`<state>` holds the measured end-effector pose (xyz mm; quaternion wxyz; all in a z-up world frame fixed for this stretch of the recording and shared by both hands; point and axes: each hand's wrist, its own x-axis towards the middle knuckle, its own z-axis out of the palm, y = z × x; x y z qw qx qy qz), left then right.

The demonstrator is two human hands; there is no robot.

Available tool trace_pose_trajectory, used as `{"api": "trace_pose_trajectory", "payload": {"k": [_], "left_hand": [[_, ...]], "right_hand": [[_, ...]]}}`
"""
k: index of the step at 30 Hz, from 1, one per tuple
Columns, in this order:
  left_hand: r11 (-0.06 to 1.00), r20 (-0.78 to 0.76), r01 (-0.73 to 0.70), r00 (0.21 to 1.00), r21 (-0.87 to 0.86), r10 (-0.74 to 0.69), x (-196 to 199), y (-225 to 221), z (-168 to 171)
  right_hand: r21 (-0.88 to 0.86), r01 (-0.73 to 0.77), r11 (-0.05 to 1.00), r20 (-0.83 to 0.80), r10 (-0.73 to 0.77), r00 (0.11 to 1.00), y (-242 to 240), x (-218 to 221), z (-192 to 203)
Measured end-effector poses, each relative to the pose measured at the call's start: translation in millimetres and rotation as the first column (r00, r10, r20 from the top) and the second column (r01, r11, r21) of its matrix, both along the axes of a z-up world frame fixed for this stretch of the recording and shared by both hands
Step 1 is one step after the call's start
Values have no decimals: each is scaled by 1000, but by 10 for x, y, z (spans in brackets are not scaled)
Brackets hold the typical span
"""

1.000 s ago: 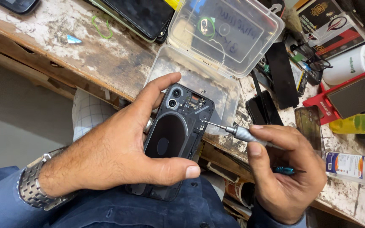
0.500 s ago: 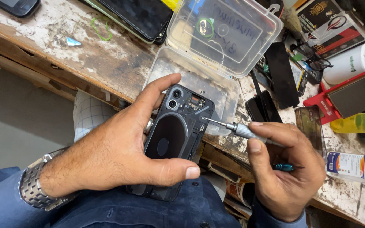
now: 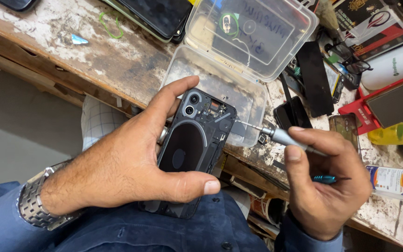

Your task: The person uses a precision screwdriver to remove screws from the internal frame of a disassembled smartphone. They carefully unscrew fasteners near the camera module and battery area, placing the removed screws into a small plastic container.

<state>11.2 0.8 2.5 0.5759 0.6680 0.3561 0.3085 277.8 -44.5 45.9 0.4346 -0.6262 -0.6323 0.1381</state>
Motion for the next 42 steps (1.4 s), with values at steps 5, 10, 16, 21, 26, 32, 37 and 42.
{"api": "trace_pose_trajectory", "payload": {"k": [5,10,16,21,26,32,37,42], "left_hand": [[1000,15,-2,1000,-29,2,0,-5,6],[997,66,4,998,-75,1,7,-12,21],[986,28,-39,999,-160,44,-75,-41,-14],[990,129,-104,985,-99,117,-337,-13,2],[974,259,-41,961,-222,100,-458,45,26],[947,362,-83,911,-310,198,-361,69,144],[946,308,-131,924,-297,224,-366,225,203],[964,218,-126,959,-233,178,-345,308,179]], "right_hand": [[43,-43,998,-39,45,998,25,76,-56],[30,12,999,-22,-11,1000,77,121,-88],[0,48,999,4,-48,999,127,170,-145],[14,36,999,-21,-36,999,164,222,-147],[-2,87,996,-33,-87,996,185,181,-117],[5,89,996,-35,-89,995,115,245,-230],[-40,59,997,44,-57,997,46,352,-278],[-66,42,997,-1,-42,999,136,326,-277]]}}
